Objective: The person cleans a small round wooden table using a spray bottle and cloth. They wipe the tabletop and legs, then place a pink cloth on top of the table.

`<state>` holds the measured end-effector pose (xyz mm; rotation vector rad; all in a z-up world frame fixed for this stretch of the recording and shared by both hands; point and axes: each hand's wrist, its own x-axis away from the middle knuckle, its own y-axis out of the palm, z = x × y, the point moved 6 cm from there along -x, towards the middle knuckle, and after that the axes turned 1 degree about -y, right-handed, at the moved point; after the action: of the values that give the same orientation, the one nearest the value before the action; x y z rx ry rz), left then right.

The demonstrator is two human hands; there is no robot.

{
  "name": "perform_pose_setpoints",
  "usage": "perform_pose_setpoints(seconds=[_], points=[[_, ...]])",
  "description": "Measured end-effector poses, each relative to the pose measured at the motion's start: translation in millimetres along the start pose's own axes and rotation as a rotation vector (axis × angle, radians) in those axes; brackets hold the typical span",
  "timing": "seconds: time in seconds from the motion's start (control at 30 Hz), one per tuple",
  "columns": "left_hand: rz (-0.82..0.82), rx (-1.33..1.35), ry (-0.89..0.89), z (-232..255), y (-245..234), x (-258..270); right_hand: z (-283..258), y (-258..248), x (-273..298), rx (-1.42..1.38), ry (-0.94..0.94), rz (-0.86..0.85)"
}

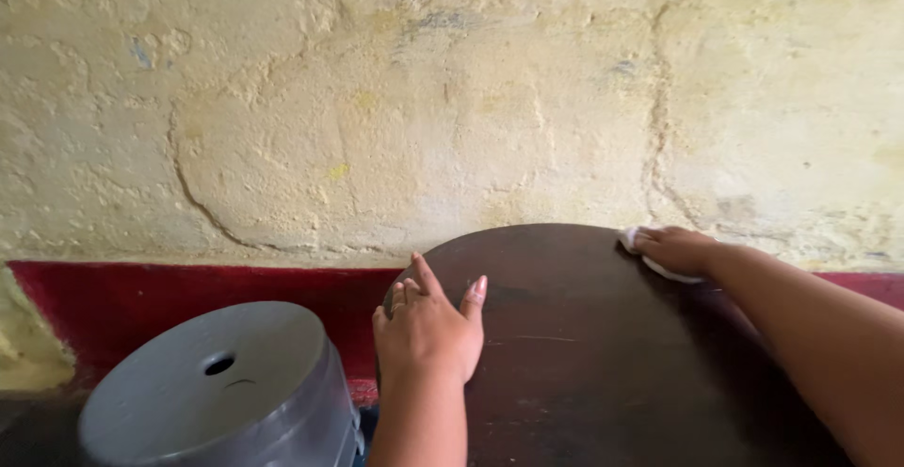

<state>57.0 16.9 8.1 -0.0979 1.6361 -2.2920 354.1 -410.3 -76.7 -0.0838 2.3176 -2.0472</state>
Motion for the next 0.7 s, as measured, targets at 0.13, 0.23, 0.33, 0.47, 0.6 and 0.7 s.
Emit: perform_pose_setpoints(seconds=[0.13, 0.23, 0.33, 0.47, 0.6, 0.7], points=[[0.017, -0.009, 0.009, 0, 3, -2, 14, -15, 65, -0.027, 0.044, 0.04], [0.036, -0.021, 0.018, -2, 3, -4, -28, -17, 102, 0.473, -0.228, -0.012], [0.039, -0.042, 0.022, -3, 3, -8, -101, -14, 151, 0.703, -0.413, -0.024], [0.051, -0.049, 0.038, 0, 3, -9, -217, -18, 228, 0.307, -0.294, -0.179], [0.025, -0.031, 0.036, -1, 3, -9, -310, -39, 311, 0.13, -0.526, -0.069], [0.026, -0.018, 0.026, -3, 0, -10, -316, -55, 347, 0.043, -0.614, -0.07]])
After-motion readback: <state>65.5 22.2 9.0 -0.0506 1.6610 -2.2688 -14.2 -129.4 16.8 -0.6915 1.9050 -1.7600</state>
